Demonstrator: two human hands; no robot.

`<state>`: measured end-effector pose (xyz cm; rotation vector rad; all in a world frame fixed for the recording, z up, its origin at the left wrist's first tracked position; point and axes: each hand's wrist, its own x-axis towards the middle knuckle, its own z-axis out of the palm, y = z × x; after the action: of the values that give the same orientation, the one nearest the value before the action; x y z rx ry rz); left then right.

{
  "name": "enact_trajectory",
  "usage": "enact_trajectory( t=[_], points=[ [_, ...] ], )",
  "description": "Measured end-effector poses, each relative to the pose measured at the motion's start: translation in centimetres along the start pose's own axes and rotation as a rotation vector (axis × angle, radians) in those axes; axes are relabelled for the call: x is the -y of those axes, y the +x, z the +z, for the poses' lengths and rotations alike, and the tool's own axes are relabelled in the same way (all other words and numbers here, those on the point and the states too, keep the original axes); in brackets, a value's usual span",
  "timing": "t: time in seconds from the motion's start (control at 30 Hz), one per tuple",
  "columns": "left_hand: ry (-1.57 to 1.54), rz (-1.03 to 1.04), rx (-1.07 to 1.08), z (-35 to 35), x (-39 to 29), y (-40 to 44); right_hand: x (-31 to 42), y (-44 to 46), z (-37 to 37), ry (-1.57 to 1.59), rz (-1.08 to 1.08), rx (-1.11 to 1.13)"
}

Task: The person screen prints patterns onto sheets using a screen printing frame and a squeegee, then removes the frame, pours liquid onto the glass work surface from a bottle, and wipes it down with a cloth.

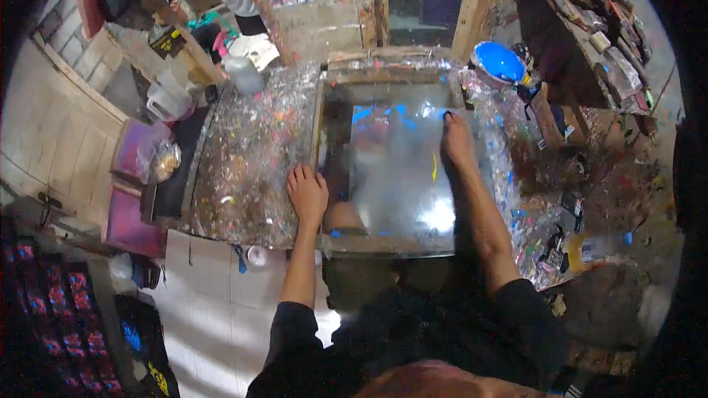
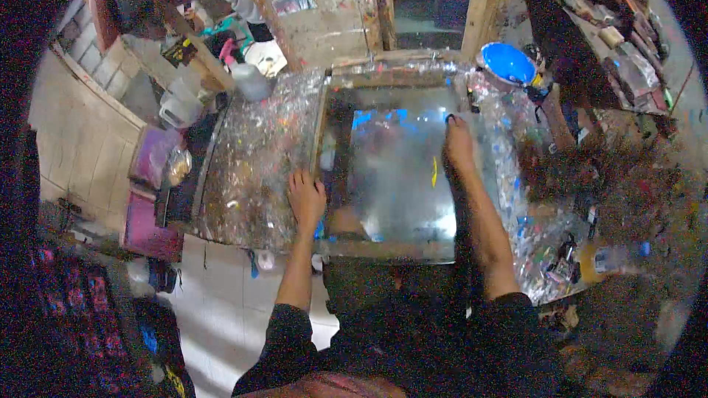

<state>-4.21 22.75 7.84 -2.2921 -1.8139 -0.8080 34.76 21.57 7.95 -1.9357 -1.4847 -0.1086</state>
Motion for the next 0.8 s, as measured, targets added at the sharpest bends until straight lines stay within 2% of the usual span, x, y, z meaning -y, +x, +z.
enact_trajectory(
  t=[0.03,0.07,0.13,0.2,0.23,0.3,0.37,0.4,0.43,0.47,0.5,0.53,0.6,0.63,0.67,0.73,0.77,0.8],
  points=[
    [0.039,-0.020,0.028,-0.3,-0.4,0.5,-2.4,2.6,5.9,-0.006,0.030,0.010],
    [0.030,-0.007,0.008,-0.1,-0.6,1.0,-3.9,4.8,8.7,-0.013,0.060,0.020],
    [-0.001,-0.006,0.020,0.3,-0.1,0.5,3.1,3.1,11.2,-0.128,-0.167,0.199],
    [-0.007,-0.014,0.026,0.4,0.2,0.1,6.7,2.3,13.1,0.092,-0.783,-0.234],
    [-0.017,-0.022,0.035,0.5,0.4,0.1,6.7,3.1,12.5,0.102,-0.779,-0.237],
    [0.000,-0.004,0.011,1.1,0.7,-0.1,5.5,5.0,9.3,-0.083,-0.123,0.581],
    [0.022,0.009,0.002,0.8,0.1,0.2,2.7,5.9,6.6,0.082,0.105,0.310],
    [0.023,-0.005,0.004,0.2,-0.2,0.7,2.9,5.7,8.3,0.079,0.097,0.321],
    [0.010,-0.016,0.024,-0.1,-0.5,0.9,2.6,5.0,11.7,-0.053,-0.068,0.126],
    [-0.001,-0.030,0.049,-0.1,-0.6,0.6,4.4,4.0,12.1,-0.178,-0.234,-0.066],
    [0.001,-0.048,0.058,0.0,-0.6,0.4,6.1,3.4,12.4,0.062,-0.326,0.136],
    [-0.014,-0.049,0.073,0.0,-0.6,0.5,7.1,3.6,11.9,0.068,-0.335,0.147],
    [-0.008,-0.044,0.093,0.0,0.0,0.7,9.0,4.2,11.6,0.009,-0.643,0.323],
    [0.021,-0.028,0.064,0.5,0.0,0.8,9.4,6.2,10.6,0.019,-0.470,0.455],
    [0.047,-0.017,0.036,0.6,-0.1,0.6,8.9,6.5,12.2,0.029,-0.478,0.458],
    [0.067,-0.018,0.004,0.3,-0.1,0.7,9.8,7.3,14.0,-0.077,-0.509,0.226],
    [0.036,-0.018,0.026,0.0,0.0,0.7,11.1,5.7,13.6,-0.192,-0.598,0.396],
    [0.000,-0.019,0.048,-0.1,-0.2,0.8,10.9,6.1,13.9,-0.192,-0.608,0.402]
  ],
)
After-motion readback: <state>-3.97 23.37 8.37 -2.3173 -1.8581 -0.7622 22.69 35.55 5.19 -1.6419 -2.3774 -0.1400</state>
